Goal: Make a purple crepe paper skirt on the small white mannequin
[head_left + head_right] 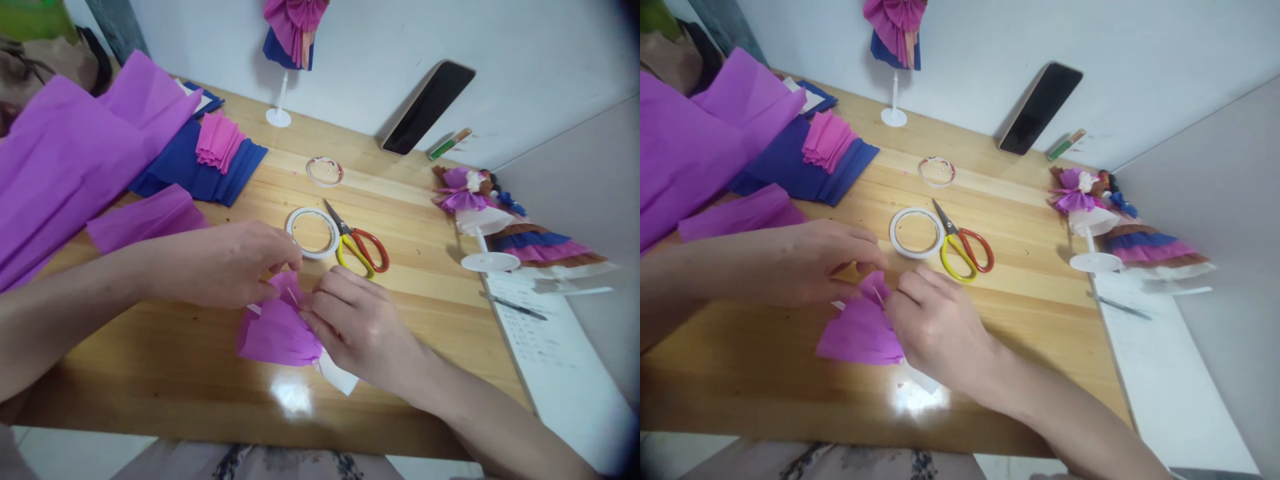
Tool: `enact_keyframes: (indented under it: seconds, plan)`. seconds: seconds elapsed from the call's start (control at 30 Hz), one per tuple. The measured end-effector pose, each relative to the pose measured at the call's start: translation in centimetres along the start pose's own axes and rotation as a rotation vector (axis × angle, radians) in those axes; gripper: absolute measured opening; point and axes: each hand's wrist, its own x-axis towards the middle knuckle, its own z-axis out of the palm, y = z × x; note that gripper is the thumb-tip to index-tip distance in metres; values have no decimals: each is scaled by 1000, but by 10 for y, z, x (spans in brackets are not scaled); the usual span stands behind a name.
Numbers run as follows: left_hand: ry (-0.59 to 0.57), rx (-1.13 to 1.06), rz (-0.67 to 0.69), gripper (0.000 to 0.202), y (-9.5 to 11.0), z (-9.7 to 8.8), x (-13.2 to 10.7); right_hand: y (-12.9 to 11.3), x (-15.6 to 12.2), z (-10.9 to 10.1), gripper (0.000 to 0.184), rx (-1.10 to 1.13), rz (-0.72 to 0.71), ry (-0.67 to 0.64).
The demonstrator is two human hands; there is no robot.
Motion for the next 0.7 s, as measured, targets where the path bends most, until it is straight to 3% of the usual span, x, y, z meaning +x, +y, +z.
enact_keyframes:
  seconds: [0.1, 0.3, 0.53, 0.7]
  plan:
    - [-21, -11, -19, 9, -2, 2, 3, 0, 0, -1, 27, -6, 0, 5]
    - [72, -58, -9, 4, -8, 7, 5, 1, -1, 0, 28, -13, 14, 5]
    - [105, 9, -117, 7, -2, 3, 8, 1, -1, 1, 28, -28, 9, 11]
    - [26, -68, -120, 2, 1, 4, 10, 1, -2, 0, 30, -46, 9, 11]
